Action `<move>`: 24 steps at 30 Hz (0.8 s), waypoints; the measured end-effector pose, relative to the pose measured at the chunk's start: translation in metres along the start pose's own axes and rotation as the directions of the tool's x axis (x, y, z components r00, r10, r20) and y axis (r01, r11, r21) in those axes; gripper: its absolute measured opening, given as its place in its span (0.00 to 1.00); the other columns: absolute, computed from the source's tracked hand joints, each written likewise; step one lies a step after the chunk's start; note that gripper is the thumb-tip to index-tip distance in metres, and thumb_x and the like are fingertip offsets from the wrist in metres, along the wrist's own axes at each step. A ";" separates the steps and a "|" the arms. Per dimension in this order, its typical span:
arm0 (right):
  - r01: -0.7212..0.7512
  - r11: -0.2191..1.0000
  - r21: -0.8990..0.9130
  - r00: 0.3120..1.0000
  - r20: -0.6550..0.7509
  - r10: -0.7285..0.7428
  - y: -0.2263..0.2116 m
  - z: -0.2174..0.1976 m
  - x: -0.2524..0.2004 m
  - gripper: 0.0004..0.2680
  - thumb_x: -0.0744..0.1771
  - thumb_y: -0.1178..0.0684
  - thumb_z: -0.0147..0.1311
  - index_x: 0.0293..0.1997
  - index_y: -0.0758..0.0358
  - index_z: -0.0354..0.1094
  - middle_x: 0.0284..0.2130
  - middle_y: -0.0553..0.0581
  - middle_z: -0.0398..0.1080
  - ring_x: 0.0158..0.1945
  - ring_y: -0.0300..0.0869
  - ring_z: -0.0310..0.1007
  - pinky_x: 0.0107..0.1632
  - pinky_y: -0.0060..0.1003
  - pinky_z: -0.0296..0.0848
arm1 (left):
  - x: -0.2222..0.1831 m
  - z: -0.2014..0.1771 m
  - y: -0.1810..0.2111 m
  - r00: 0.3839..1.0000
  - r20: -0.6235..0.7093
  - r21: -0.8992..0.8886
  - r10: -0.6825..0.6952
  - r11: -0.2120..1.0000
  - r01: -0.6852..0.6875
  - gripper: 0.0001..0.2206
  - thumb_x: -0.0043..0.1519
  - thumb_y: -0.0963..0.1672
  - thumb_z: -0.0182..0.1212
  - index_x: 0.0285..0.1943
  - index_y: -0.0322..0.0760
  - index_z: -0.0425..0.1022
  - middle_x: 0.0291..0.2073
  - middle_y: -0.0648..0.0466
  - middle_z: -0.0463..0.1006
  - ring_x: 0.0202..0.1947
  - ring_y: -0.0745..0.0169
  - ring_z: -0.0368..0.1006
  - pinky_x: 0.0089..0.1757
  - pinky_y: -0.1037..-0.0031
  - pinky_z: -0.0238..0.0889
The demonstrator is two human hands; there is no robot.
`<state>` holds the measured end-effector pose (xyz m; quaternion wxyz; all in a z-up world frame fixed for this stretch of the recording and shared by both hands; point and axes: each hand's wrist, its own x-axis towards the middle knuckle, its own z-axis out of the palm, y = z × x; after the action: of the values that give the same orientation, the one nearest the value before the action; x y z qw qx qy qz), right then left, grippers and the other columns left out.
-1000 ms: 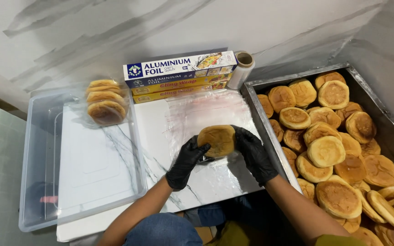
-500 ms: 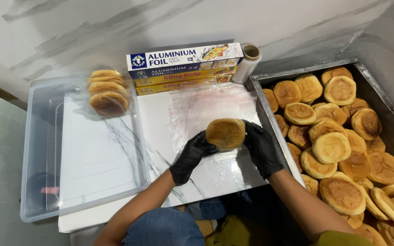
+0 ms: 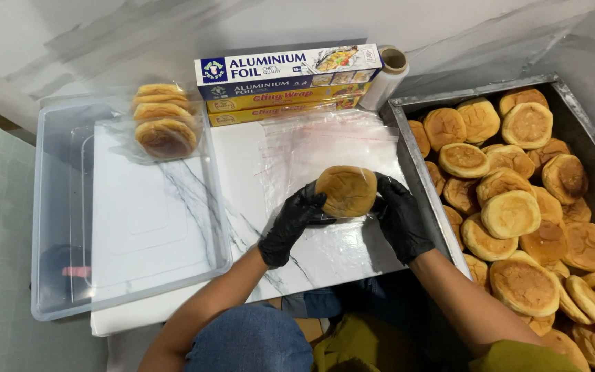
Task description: Wrapping individual bread buns in plastic cling wrap on a marble table.
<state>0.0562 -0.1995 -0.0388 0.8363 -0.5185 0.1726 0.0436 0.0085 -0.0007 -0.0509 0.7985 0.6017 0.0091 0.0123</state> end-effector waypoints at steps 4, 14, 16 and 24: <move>-0.042 0.999 0.031 0.999 0.011 0.042 -0.004 0.009 -0.012 0.03 0.67 0.59 0.59 0.43 0.62 0.76 0.36 0.60 0.77 0.36 0.53 0.82 0.42 0.43 0.84 | -0.025 0.009 0.055 0.986 0.036 -0.205 -0.166 0.964 0.169 0.17 0.59 0.42 0.70 0.58 0.40 0.78 0.38 0.56 0.82 0.36 0.73 0.73 0.41 0.77 0.72; 0.080 0.977 -0.199 0.991 0.124 -0.056 0.009 -0.008 -0.003 0.09 0.67 0.58 0.59 0.52 0.64 0.72 0.39 0.57 0.75 0.41 0.46 0.79 0.47 0.40 0.79 | -0.003 -0.001 0.035 0.988 -0.086 -0.181 -0.131 0.977 0.114 0.16 0.60 0.42 0.70 0.57 0.40 0.78 0.36 0.57 0.82 0.32 0.76 0.73 0.36 0.83 0.69; 0.099 0.972 -0.212 0.991 0.114 -0.076 0.020 -0.021 0.008 0.08 0.66 0.60 0.60 0.50 0.64 0.73 0.38 0.58 0.75 0.40 0.48 0.80 0.47 0.42 0.80 | -0.005 0.001 0.047 0.992 -0.082 -0.119 -0.092 0.990 0.082 0.17 0.60 0.43 0.70 0.58 0.41 0.77 0.39 0.57 0.83 0.37 0.76 0.72 0.42 0.80 0.71; 0.135 0.971 -0.197 0.981 0.162 -0.104 0.019 -0.010 0.004 0.08 0.65 0.60 0.62 0.46 0.64 0.70 0.33 0.54 0.73 0.35 0.43 0.79 0.42 0.36 0.80 | 0.000 -0.003 0.027 0.985 -0.099 -0.172 -0.141 0.978 0.122 0.18 0.59 0.42 0.71 0.58 0.42 0.77 0.35 0.62 0.83 0.32 0.79 0.76 0.36 0.87 0.71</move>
<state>0.0525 -0.2004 -0.0606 0.7894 -0.6076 0.0717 0.0499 0.0077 0.0097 -0.0252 0.8429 0.5300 0.0919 -0.0068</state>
